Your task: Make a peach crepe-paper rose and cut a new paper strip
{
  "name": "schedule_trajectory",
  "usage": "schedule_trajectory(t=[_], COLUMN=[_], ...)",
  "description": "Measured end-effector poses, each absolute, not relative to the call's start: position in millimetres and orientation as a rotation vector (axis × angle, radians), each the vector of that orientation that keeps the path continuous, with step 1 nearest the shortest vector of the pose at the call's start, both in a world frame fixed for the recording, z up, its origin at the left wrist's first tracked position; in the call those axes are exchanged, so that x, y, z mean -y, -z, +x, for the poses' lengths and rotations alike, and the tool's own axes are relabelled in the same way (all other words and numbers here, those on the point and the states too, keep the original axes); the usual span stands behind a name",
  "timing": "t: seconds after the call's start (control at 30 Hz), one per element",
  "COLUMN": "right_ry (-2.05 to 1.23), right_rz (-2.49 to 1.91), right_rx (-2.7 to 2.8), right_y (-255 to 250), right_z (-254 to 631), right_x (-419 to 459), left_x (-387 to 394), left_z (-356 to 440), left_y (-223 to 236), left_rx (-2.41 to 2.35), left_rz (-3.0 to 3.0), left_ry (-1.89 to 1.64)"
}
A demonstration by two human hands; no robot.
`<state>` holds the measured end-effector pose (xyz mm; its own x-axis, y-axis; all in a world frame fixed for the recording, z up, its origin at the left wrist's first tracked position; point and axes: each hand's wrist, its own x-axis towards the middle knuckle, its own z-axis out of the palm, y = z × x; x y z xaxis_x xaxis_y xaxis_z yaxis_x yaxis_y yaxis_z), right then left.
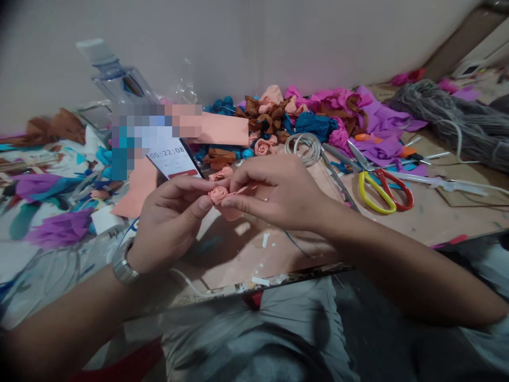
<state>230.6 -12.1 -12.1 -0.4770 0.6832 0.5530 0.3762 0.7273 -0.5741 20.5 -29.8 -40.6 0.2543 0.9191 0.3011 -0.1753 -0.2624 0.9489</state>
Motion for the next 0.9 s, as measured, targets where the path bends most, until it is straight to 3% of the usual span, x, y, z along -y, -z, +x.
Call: schedule_trajectory(t=[0.9], right_ry=[-0.463], right_rz=[-0.813], right_rx=[2.128], right_y=[14.4], right_z=[232.3], right_x=[10.8], left_x=[30.0], left_z=[16.9], left_y=[38.2], left_rx=[-0.815], left_rz=[1.785], left_ry=[-1.260])
